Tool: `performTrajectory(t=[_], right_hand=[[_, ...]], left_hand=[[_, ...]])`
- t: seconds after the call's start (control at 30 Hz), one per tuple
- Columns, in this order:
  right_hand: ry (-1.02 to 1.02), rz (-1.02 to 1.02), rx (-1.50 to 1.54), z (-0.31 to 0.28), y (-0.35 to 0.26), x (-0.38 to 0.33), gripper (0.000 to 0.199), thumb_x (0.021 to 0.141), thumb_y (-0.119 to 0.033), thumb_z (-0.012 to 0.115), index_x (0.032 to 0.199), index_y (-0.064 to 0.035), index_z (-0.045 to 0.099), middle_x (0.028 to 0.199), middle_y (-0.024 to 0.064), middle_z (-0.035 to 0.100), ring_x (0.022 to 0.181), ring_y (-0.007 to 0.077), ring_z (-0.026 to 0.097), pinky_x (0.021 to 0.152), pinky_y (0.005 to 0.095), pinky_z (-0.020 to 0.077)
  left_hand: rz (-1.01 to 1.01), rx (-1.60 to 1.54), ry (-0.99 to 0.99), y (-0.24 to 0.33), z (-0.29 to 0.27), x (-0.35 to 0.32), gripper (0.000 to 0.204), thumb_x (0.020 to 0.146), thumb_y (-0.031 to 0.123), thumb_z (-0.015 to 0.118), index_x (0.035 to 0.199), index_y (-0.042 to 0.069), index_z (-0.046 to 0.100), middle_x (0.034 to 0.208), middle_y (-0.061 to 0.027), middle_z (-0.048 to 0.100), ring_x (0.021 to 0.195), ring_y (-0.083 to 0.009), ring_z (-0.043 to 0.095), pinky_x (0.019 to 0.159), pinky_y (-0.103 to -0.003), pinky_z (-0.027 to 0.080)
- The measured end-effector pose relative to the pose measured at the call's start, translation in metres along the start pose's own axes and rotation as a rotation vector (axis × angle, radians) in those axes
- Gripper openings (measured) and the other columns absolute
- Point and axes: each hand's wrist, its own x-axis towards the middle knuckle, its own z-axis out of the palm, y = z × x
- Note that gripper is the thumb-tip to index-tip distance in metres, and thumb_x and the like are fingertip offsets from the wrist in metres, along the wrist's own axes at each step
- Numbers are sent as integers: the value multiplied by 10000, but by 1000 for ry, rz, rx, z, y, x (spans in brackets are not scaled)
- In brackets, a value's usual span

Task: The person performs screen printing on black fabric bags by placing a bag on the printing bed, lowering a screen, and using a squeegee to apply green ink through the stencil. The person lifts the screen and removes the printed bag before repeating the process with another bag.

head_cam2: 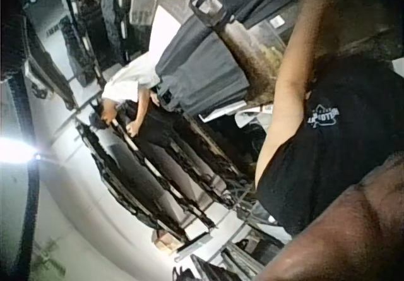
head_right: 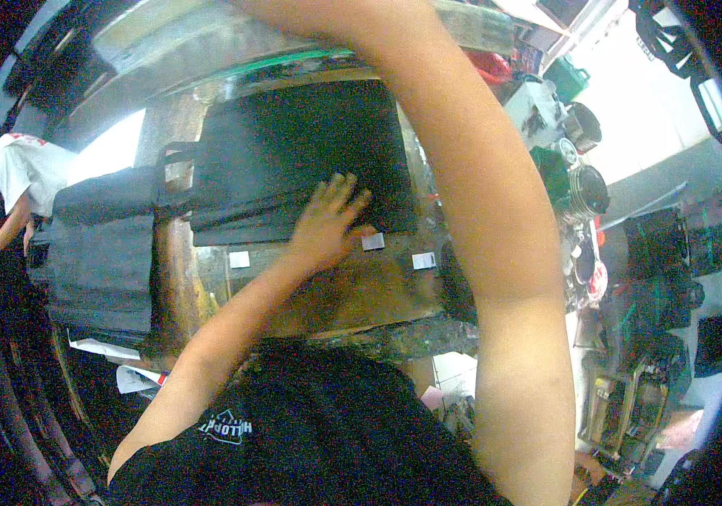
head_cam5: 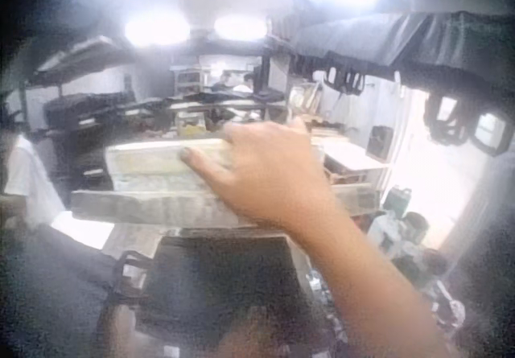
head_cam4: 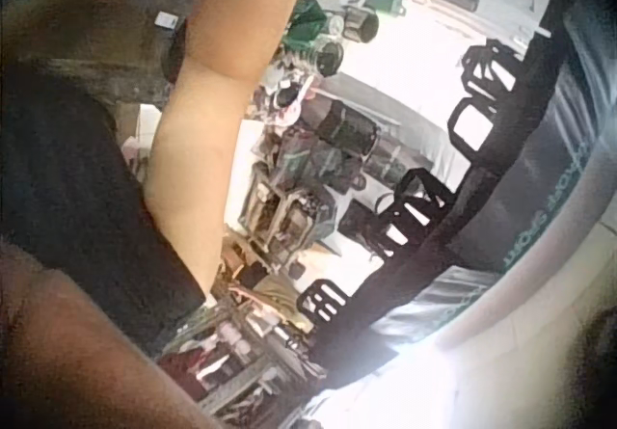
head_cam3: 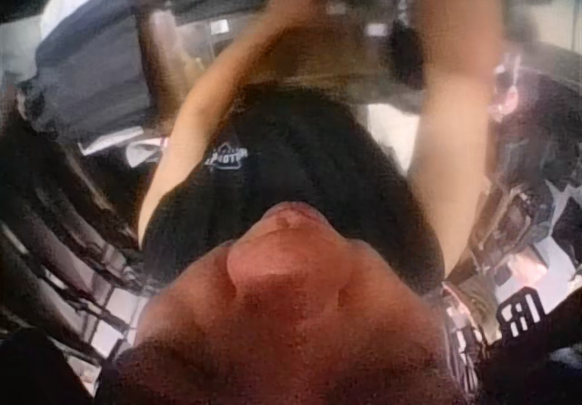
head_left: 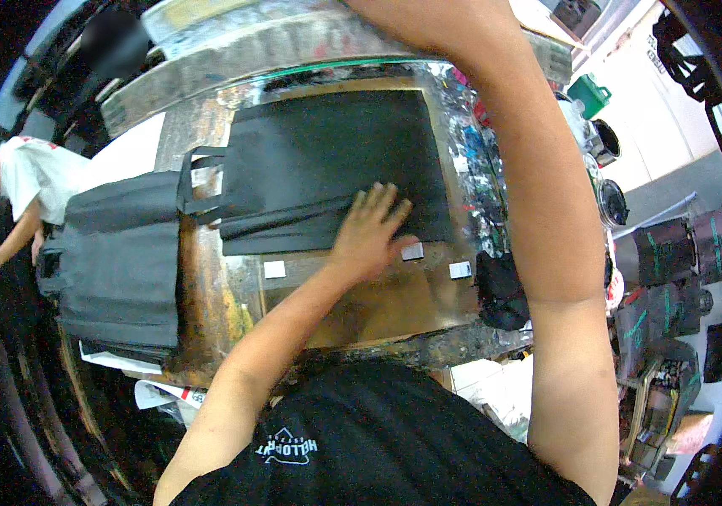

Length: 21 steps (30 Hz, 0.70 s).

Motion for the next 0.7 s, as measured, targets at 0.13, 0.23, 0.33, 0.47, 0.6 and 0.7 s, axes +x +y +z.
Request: performTrajectory(t=[0.13, 0.23, 0.33, 0.47, 0.6, 0.7], right_hand=[[-14, 29, 31, -22, -11, -2, 731, 1060, -679, 339, 960, -33, 665, 903, 98, 677, 864, 201, 646, 903, 488, 523], [146, 1, 11, -4, 0, 9, 720, 1053, -679, 360, 906, -38, 655, 864, 93, 645, 820, 201, 616, 780, 399, 538], [173, -66, 50, -4, 8, 3, 710, 1049, -677, 373, 874, -43, 641, 843, 87, 625, 783, 194, 588, 720, 373, 529], [92, -43, 71, -13, 2, -1, 701, 1052, -673, 370, 872, -52, 640, 839, 80, 624, 761, 178, 572, 702, 370, 520], [-51, 148, 7, -23, -24, 8, 701, 1056, -677, 354, 877, -64, 642, 825, 68, 623, 744, 168, 565, 695, 358, 513], [20, 50, 11, -10, -11, 7, 709, 1058, -684, 339, 892, -66, 644, 809, 61, 618, 733, 169, 563, 716, 368, 518]], left_hand=[[-121, 104, -18, -51, -18, -4, 617, 1015, 495, 586, 1490, 100, 565, 1618, -155, 448, 1510, -413, 370, 1252, -628, 198], [-170, 158, -46, -58, -16, -7, 674, 1002, 546, 581, 1515, 111, 540, 1632, -129, 435, 1518, -408, 355, 1248, -647, 179], [-195, 182, -44, -49, -16, -7, 761, 987, 630, 546, 1567, 143, 477, 1670, -124, 377, 1545, -408, 306, 1234, -693, 142], [-222, 263, -88, -38, -8, 1, 818, 989, 695, 476, 1624, 189, 389, 1715, -127, 287, 1570, -431, 240, 1190, -773, 106], [-230, 281, -86, -36, -3, 0, 814, 996, 699, 454, 1637, 205, 363, 1726, -131, 259, 1577, -444, 210, 1171, -803, 79], [-228, 228, -84, -28, -1, 4, 787, 1002, 676, 455, 1630, 206, 385, 1724, -115, 268, 1593, -405, 185, 1199, -769, 39]])
